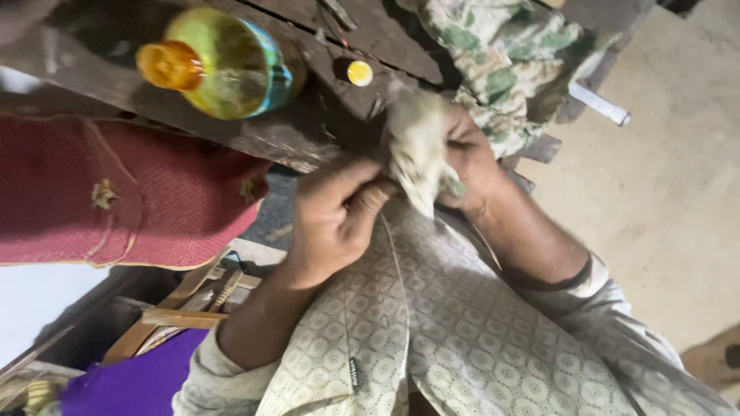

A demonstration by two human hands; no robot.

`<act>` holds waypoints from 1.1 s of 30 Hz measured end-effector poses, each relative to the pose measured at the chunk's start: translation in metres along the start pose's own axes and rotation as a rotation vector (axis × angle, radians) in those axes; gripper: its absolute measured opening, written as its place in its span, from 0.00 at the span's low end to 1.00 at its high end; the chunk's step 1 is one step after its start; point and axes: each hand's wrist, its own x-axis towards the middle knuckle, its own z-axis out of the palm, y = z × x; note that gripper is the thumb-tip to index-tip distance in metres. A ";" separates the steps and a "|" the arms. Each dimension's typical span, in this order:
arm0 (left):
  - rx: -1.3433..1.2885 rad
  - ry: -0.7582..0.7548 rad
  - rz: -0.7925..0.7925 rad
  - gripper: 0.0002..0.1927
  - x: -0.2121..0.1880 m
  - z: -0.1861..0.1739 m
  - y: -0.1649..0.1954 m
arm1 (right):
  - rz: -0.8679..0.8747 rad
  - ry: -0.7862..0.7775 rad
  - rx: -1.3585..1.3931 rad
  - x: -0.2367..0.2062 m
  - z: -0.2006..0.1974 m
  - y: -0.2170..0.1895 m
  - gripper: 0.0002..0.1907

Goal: The person pours a liquid from a plastic bottle into the slots of a motor stator, then uses a cloth and a wooden stick to spread the liquid inside the stator. The person also uses pliers to adjust a small wire component.

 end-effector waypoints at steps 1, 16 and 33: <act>-0.017 0.051 -0.048 0.11 0.001 -0.002 -0.001 | 0.001 0.099 -0.044 -0.001 0.009 0.005 0.16; -0.767 0.321 -0.478 0.05 0.039 -0.017 -0.035 | -0.558 0.190 -1.446 0.038 0.042 0.002 0.25; -0.924 0.212 -0.366 0.08 0.029 -0.020 -0.050 | -0.976 -0.078 -1.801 0.051 0.012 -0.010 0.10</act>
